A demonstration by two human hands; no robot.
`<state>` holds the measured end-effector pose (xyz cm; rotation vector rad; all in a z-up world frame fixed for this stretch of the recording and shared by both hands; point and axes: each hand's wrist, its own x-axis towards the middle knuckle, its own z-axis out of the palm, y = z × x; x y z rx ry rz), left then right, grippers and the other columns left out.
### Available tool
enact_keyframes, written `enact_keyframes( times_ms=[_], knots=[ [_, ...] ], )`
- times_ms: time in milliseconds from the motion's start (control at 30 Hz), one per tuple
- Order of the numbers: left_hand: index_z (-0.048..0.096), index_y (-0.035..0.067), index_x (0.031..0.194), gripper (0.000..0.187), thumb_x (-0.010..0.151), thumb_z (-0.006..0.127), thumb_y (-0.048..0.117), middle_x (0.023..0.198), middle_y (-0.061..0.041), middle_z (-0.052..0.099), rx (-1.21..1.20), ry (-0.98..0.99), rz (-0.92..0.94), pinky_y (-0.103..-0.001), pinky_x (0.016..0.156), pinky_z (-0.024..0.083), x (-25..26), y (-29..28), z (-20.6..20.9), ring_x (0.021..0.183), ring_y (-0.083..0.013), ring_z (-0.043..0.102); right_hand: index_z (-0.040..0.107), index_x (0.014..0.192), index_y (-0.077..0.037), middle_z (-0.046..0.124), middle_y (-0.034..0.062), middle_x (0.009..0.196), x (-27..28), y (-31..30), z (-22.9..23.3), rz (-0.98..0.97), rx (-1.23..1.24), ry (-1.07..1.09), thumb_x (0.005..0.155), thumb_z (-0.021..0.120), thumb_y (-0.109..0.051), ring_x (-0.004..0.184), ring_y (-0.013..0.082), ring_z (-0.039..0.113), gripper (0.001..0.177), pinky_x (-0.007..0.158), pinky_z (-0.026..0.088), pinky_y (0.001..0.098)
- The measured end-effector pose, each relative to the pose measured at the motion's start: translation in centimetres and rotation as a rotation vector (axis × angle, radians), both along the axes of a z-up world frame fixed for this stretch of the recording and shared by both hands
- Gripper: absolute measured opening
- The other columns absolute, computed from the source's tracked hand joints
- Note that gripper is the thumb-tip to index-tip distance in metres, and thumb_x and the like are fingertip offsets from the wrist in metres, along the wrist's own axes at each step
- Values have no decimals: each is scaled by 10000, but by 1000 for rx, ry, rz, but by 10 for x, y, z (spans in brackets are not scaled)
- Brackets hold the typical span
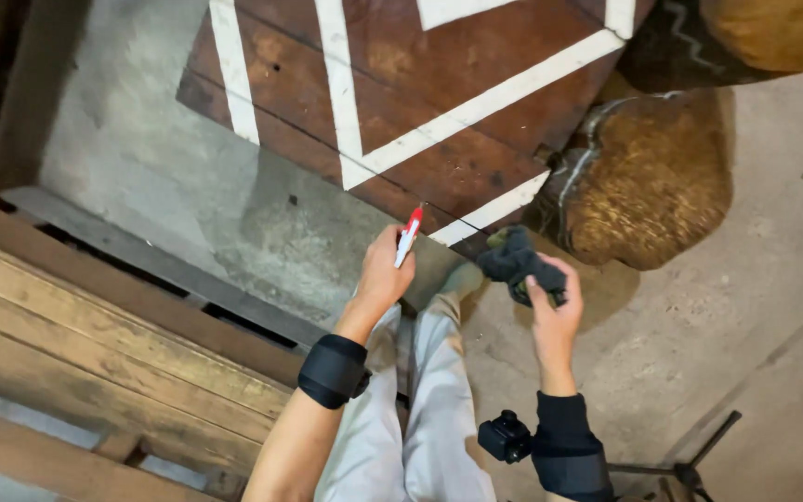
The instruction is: The person sprays a cleaning solution from a white bottle with a red nozzle onto wooden furniture and wipes the surfaces with a green cloth. They clean a wooden bench, a table with white geometric patterns, and a wooden crate, moving between items in a room with concrete floors and walls.
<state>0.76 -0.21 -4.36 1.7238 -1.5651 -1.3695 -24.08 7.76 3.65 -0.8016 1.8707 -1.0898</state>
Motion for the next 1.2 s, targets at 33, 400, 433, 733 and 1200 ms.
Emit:
enact_keyframes(
  times_ms=[33,400,433,733,1200],
  knots=[
    [620,24,1120,262,861,613,60,1011,-240,692,13,-1,15,-512,835,517,1,-2,-4,992,-481,645,612,1236,-23,672,64,1241,-2,-5,-5,15,13,-1,950,683,-34,1141,150,621,295,1019,487,295],
    [583,10,1217,380,841,623,53,1067,-228,666,13,38,-17,-457,854,521,24,-46,-12,994,-446,643,617,1337,-58,636,149,1431,-35,-77,-77,342,-66,258,940,660,-28,1369,281,582,400,1180,438,390],
    [583,10,1217,380,841,623,53,1067,-228,666,22,40,-31,-457,854,521,25,-47,-16,994,-446,643,617,1337,-58,636,149,1431,-31,-84,-91,329,-55,259,940,660,-28,1369,281,582,400,1180,438,390],
    [579,9,1222,413,815,646,25,1036,-210,671,106,109,-182,-431,848,526,69,-89,-46,970,-423,652,456,1582,-95,195,222,1731,49,-125,-208,425,182,727,870,715,-78,1603,501,142,758,1264,108,699],
    [614,24,1202,406,796,627,14,1008,-203,700,113,39,-256,-439,811,552,100,-121,-39,937,-416,695,504,1504,-84,322,227,1636,103,-104,-193,720,138,678,721,750,-68,1533,460,217,821,1218,197,656]
  ],
)
